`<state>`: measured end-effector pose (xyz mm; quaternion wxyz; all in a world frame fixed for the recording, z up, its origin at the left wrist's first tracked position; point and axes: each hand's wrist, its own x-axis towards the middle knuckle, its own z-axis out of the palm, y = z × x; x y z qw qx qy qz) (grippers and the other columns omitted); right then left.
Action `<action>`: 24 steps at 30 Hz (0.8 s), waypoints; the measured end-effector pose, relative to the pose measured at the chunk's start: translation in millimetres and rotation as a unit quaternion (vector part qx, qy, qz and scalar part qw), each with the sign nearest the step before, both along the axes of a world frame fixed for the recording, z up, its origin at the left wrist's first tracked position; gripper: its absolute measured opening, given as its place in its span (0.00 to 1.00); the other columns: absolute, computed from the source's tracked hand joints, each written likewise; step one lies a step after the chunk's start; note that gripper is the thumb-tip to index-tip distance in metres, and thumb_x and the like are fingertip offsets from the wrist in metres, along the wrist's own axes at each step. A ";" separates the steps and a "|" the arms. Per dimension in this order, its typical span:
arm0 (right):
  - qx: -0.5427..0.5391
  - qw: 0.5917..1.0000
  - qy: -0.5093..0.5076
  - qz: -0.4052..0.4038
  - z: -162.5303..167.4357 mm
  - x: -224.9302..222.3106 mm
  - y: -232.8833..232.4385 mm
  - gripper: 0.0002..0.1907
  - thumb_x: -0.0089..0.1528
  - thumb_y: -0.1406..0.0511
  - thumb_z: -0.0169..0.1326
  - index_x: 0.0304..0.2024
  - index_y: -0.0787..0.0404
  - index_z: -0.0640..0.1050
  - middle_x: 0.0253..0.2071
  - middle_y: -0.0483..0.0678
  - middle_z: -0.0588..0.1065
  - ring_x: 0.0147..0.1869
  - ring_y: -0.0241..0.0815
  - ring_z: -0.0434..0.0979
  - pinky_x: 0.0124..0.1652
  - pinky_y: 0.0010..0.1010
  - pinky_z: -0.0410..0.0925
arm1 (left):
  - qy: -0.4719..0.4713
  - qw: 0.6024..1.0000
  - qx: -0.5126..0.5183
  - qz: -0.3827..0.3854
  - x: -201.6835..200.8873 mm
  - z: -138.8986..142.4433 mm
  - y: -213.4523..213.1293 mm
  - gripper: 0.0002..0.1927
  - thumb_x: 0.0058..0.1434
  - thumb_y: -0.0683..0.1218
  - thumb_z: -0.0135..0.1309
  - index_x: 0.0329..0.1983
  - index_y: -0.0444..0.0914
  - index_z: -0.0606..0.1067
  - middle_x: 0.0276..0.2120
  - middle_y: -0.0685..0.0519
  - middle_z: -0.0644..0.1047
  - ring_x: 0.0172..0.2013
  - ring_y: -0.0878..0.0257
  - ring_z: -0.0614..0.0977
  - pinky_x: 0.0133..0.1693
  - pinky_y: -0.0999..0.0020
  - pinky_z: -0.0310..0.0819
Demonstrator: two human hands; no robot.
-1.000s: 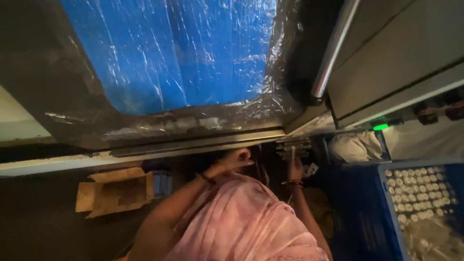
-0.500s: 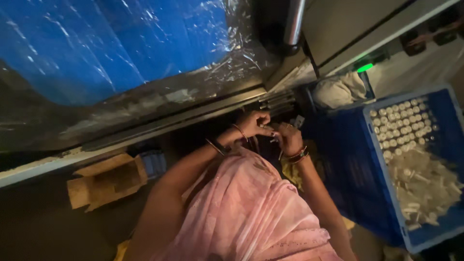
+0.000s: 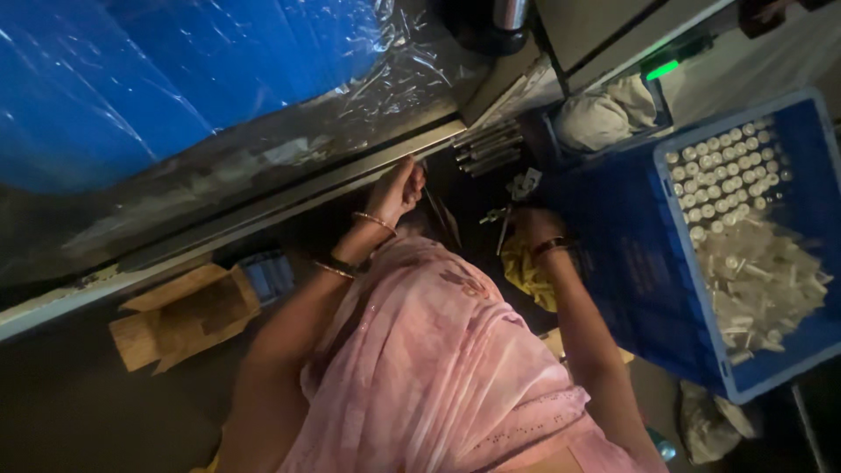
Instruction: The person repeatedly picks small metal components from a blue crate, assembles them by hand, and places them into a slot on a machine. The person also wipes the machine surface with a yellow cloth and opens and closes a protective cover during the process.
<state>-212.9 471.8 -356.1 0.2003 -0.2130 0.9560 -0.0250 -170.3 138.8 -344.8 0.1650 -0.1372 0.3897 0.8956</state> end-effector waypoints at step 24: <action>0.173 0.982 0.021 -0.070 -13.6 -50.1 -64.6 0.12 0.65 0.63 0.49 0.42 0.55 0.84 0.43 0.54 0.82 0.47 0.56 0.84 0.42 0.48 0.75 | 0.025 0.986 -0.160 -0.026 15.1 -17.8 -16.5 0.22 0.71 0.64 0.42 0.34 0.44 0.72 0.24 0.61 0.72 0.23 0.73 0.68 0.26 0.76 0.59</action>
